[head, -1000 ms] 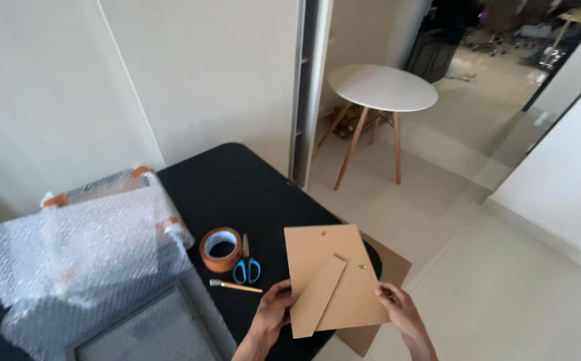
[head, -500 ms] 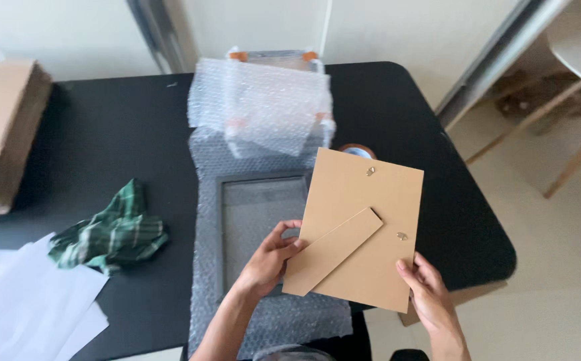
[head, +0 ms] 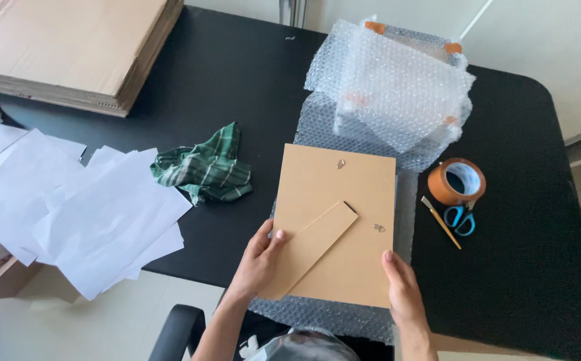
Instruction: The person places a picture frame and its cardboard backing onto a sheet of bubble wrap, folds the wrap around the frame, and secures it with tape.
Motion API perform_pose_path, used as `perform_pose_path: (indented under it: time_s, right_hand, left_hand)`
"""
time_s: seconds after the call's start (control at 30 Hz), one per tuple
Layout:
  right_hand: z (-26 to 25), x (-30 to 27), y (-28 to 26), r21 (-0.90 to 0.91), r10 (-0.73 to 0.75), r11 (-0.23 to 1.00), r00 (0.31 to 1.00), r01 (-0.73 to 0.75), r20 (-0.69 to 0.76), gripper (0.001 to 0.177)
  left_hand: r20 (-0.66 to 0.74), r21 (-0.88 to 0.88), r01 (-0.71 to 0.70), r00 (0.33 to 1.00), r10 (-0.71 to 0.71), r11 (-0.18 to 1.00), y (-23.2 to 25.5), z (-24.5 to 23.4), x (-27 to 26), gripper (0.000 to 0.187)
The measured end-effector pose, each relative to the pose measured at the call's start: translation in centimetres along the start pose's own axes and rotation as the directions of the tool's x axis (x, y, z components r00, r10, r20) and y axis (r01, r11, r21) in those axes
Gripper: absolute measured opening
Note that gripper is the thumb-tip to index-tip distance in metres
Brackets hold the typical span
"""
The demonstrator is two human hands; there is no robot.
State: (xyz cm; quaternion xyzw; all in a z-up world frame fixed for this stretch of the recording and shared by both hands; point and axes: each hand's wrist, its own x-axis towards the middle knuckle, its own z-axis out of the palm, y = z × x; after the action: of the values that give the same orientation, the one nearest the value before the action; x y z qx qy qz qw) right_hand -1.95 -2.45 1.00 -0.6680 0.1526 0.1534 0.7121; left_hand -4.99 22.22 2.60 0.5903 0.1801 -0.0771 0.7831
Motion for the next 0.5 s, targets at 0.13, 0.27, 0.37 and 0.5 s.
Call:
perform_pose_path:
  time_s: [0.13,0.27,0.37,0.5]
  right_hand:
    - [-0.2,-0.7,-0.8,0.263,0.137,0.953,0.988,-0.149,0.066,0.058]
    - [-4.6,1.7,4.6,0.201,0.082,0.971,0.973,-0.127,0.216,0.042]
    - [-3.0,0.4,3.5,0.36,0.066,0.929,0.996,-0.08,0.052,0.045]
    - [-1.1,-0.6,2.3,0.466,0.189,0.86,0.978,-0.206,0.083,0.053]
  left_hand:
    - [-0.07,0.154,-0.096,0.992,0.108,0.983,-2.0,-0.2,1.6,0.036]
    - [-0.045,0.145,-0.12,0.991,0.128,0.982,-1.4,-0.3,1.8,0.034]
    - [-0.033,0.286,-0.108,0.992,0.123,0.952,-1.4,-0.3,1.1,0.036]
    - [-0.008,0.338,-0.147,0.987,0.159,0.93,-1.9,-0.2,1.1,0.035]
